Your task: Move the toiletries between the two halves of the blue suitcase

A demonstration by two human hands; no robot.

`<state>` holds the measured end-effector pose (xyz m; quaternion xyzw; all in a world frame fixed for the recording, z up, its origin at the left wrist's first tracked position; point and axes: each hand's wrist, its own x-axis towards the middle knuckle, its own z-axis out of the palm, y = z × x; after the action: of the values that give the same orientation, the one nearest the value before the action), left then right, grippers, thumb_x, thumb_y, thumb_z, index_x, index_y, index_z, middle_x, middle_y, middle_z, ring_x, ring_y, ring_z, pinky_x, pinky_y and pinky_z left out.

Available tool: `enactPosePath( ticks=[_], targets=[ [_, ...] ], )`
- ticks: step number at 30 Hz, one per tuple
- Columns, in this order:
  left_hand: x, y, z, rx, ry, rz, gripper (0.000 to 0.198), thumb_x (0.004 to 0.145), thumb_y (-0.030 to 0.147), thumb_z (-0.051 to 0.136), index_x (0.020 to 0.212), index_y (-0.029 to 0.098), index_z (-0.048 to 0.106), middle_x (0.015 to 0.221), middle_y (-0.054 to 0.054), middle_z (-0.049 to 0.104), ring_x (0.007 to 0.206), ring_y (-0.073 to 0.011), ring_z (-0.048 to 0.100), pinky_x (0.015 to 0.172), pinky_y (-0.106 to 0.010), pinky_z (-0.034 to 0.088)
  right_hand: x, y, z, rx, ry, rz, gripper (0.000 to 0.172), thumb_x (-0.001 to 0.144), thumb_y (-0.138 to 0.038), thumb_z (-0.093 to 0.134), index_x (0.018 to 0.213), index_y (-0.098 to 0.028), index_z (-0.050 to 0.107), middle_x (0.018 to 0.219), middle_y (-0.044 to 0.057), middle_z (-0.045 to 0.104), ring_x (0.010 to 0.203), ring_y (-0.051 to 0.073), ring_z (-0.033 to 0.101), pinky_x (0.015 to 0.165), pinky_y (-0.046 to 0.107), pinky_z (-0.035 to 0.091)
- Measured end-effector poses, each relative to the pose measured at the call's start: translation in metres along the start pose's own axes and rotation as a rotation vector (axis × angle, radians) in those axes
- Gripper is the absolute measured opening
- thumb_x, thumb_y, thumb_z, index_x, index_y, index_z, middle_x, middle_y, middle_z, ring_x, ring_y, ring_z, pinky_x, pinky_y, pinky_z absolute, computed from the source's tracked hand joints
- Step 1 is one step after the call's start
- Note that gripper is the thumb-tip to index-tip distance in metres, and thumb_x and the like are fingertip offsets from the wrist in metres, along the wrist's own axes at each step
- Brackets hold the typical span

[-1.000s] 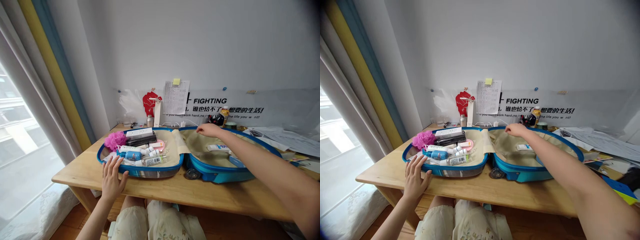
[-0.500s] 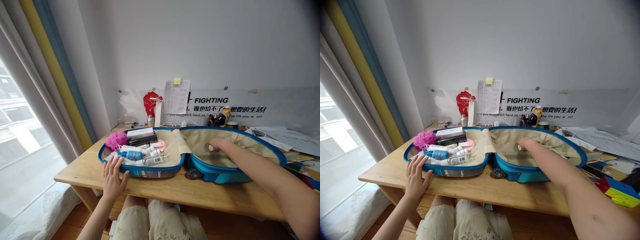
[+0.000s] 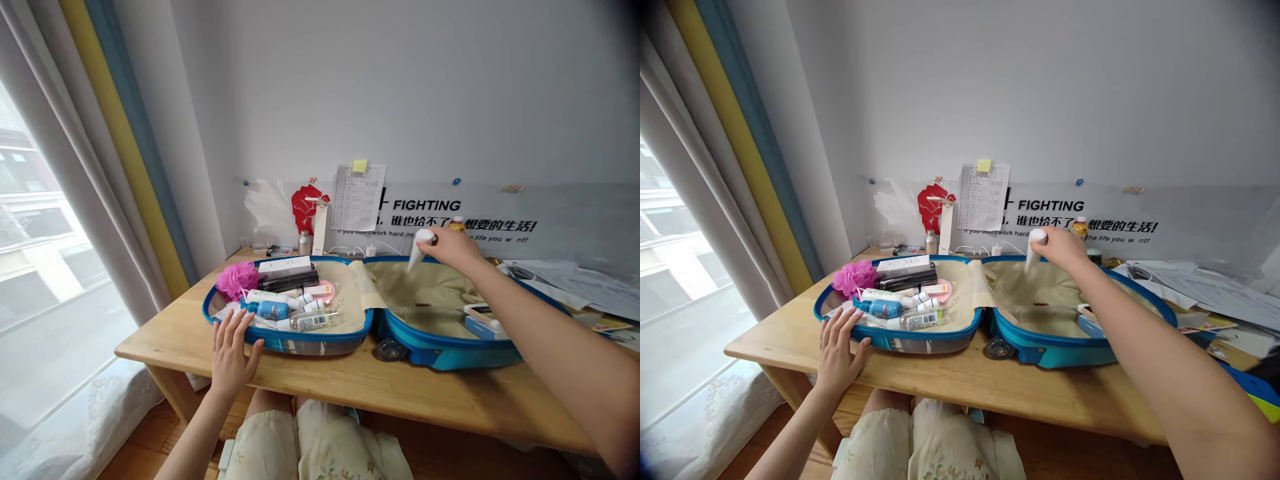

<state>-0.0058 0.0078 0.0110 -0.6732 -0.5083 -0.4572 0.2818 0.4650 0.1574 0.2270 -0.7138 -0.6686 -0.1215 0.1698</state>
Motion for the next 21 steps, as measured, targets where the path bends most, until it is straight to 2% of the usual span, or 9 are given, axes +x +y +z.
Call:
enactPosePath(
  ticks=[3, 5, 8, 11, 13, 18, 21],
  targets=[
    [0.000, 0.001, 0.000, 0.001, 0.001, -0.004, 0.048, 0.096, 0.034, 0.049, 0.143, 0.021, 0.044, 0.138, -0.014, 0.056, 0.144, -0.0285, 0.036, 0.121, -0.047, 0.018, -0.008, -0.044, -0.026, 0.269, 0.240, -0.098, 0.048, 0.084, -0.046, 0.052, 0.124, -0.022, 0.061, 0.109, 0.013, 0.070, 0.094, 0.028, 0.064, 0.076, 0.038, 0.051],
    [0.000, 0.001, 0.000, -0.001, 0.003, -0.005, 0.049, 0.096, 0.035, 0.049, 0.143, 0.022, 0.044, 0.138, -0.014, 0.056, 0.143, -0.0287, 0.036, 0.121, -0.047, 0.018, -0.018, -0.081, -0.038, 0.396, 0.275, -0.230, 0.047, 0.083, -0.043, 0.051, 0.124, -0.021, 0.062, 0.115, 0.011, 0.069, 0.098, 0.026, 0.063, 0.082, 0.037, 0.050],
    [0.000, 0.001, 0.000, -0.006, -0.005, -0.011, 0.049, 0.096, 0.035, 0.049, 0.143, 0.022, 0.044, 0.139, -0.014, 0.056, 0.143, -0.0288, 0.037, 0.121, -0.047, 0.018, -0.036, -0.139, -0.043, 0.443, 0.113, -0.469, 0.046, 0.082, -0.036, 0.054, 0.125, -0.021, 0.061, 0.122, 0.009, 0.066, 0.099, 0.023, 0.063, 0.086, 0.033, 0.049],
    [-0.001, 0.000, 0.001, -0.004, -0.011, -0.016, 0.049, 0.096, 0.035, 0.049, 0.142, 0.021, 0.045, 0.139, -0.014, 0.056, 0.144, -0.0286, 0.036, 0.121, -0.047, 0.018, -0.054, -0.190, -0.035, 0.248, -0.105, -0.669, 0.047, 0.083, -0.031, 0.053, 0.128, -0.019, 0.059, 0.124, 0.011, 0.064, 0.097, 0.020, 0.063, 0.080, 0.028, 0.046],
    [-0.002, -0.001, 0.002, 0.000, -0.014, -0.023, 0.049, 0.096, 0.036, 0.049, 0.142, 0.021, 0.045, 0.139, -0.013, 0.056, 0.144, -0.0288, 0.037, 0.121, -0.048, 0.018, -0.063, -0.215, -0.024, 0.117, -0.193, -0.751, 0.046, 0.084, -0.029, 0.053, 0.127, -0.016, 0.058, 0.123, 0.012, 0.063, 0.093, 0.020, 0.063, 0.074, 0.027, 0.044],
    [-0.003, -0.002, 0.003, 0.008, -0.042, -0.044, 0.049, 0.095, 0.037, 0.048, 0.142, 0.022, 0.045, 0.139, -0.014, 0.057, 0.143, -0.0296, 0.038, 0.121, -0.050, 0.019, -0.068, -0.252, 0.008, -0.005, -0.337, -0.887, 0.029, 0.074, -0.026, 0.064, 0.100, -0.015, 0.070, 0.107, 0.011, 0.069, 0.080, 0.019, 0.064, 0.061, 0.026, 0.038],
    [-0.003, -0.001, 0.003, 0.007, -0.026, -0.033, 0.048, 0.095, 0.037, 0.049, 0.140, 0.021, 0.047, 0.138, -0.013, 0.057, 0.143, -0.0292, 0.038, 0.121, -0.049, 0.019, -0.062, -0.265, 0.025, -0.041, -0.378, -0.921, 0.034, 0.070, -0.027, 0.068, 0.102, -0.015, 0.071, 0.108, 0.012, 0.071, 0.083, 0.021, 0.065, 0.060, 0.026, 0.038]
  ],
)
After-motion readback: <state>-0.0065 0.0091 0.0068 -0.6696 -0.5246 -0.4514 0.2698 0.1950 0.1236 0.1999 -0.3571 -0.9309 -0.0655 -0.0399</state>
